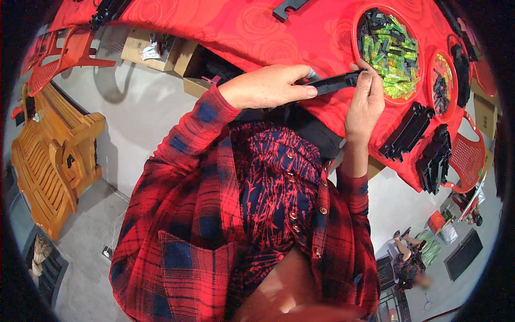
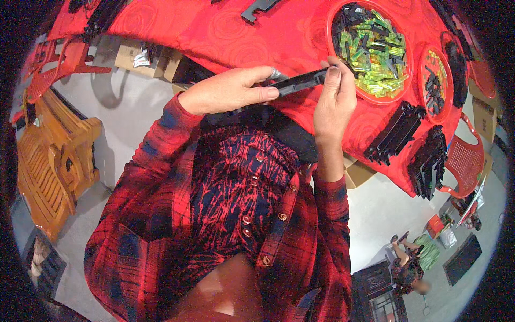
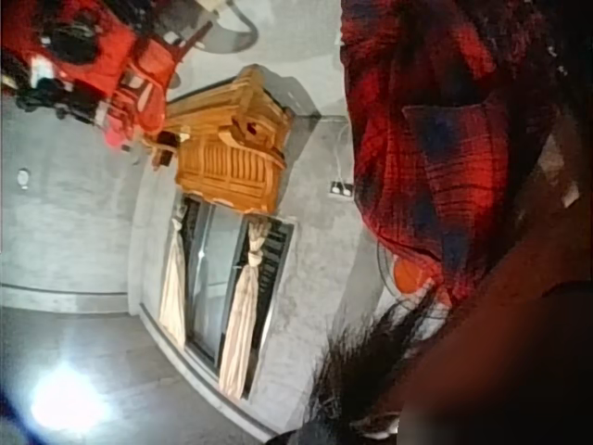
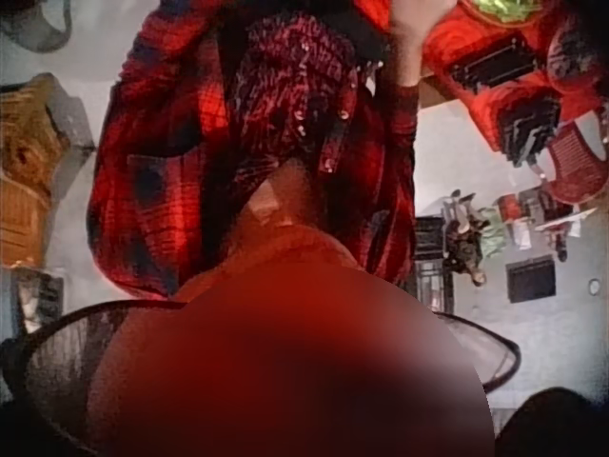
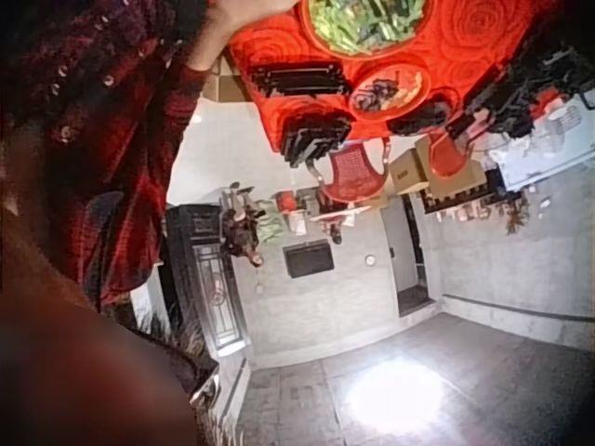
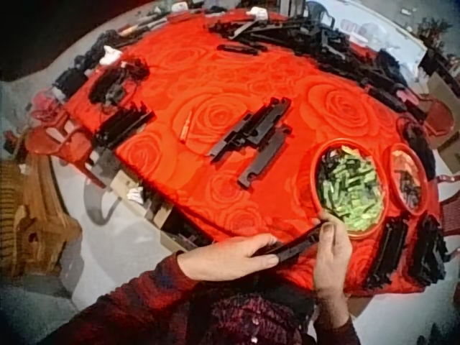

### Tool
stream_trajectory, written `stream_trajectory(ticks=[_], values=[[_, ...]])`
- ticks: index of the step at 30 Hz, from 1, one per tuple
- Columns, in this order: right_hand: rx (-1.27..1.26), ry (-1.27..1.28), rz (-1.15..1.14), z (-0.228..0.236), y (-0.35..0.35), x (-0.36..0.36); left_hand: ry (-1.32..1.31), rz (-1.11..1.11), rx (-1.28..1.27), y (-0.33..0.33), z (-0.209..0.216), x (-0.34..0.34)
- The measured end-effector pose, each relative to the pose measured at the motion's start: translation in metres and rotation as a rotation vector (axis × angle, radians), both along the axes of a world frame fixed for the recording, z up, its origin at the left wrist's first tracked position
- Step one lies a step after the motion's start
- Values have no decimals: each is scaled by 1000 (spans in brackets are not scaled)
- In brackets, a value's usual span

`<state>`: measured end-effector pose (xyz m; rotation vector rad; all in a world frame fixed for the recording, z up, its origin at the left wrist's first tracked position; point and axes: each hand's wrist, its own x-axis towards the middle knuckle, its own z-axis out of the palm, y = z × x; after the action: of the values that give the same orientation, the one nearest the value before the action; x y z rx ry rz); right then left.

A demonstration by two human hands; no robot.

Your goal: The person assembles various plastic components of a toy gun by hand, joining them with screws using a screwdriver.

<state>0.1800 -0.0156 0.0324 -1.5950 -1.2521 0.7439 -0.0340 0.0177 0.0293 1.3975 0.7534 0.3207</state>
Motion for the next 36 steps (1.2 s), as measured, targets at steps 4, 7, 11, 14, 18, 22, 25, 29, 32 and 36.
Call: stream_trajectory(ticks=[4,7,11,14,18,22,25,29,32,36], values=[[50,-15,-56,-3,-4,2,162,-82,99,4,-1,-7],[-40,172,-17,0,-10,8,-2,67,-217,14,10,-17],[-14,352,7,0,-20,20,-571,335,-576,36,15,-35],[153,545,20,3,-23,10,-826,398,-551,28,3,-27],[142,325,6,-1,-29,-21,-669,700,-380,5,-2,16],[147,-150,200,-18,-43,-24,-690,837,-432,-4,-4,42],[63,-192,374,-6,-47,-32,-580,874,-371,-7,-2,42],[68,-331,513,6,-42,-26,-366,796,-200,-10,-5,36],[26,-129,325,3,-34,-20,-241,700,-122,-10,-5,35],[153,133,140,10,0,-15,-124,616,125,-19,2,39]])
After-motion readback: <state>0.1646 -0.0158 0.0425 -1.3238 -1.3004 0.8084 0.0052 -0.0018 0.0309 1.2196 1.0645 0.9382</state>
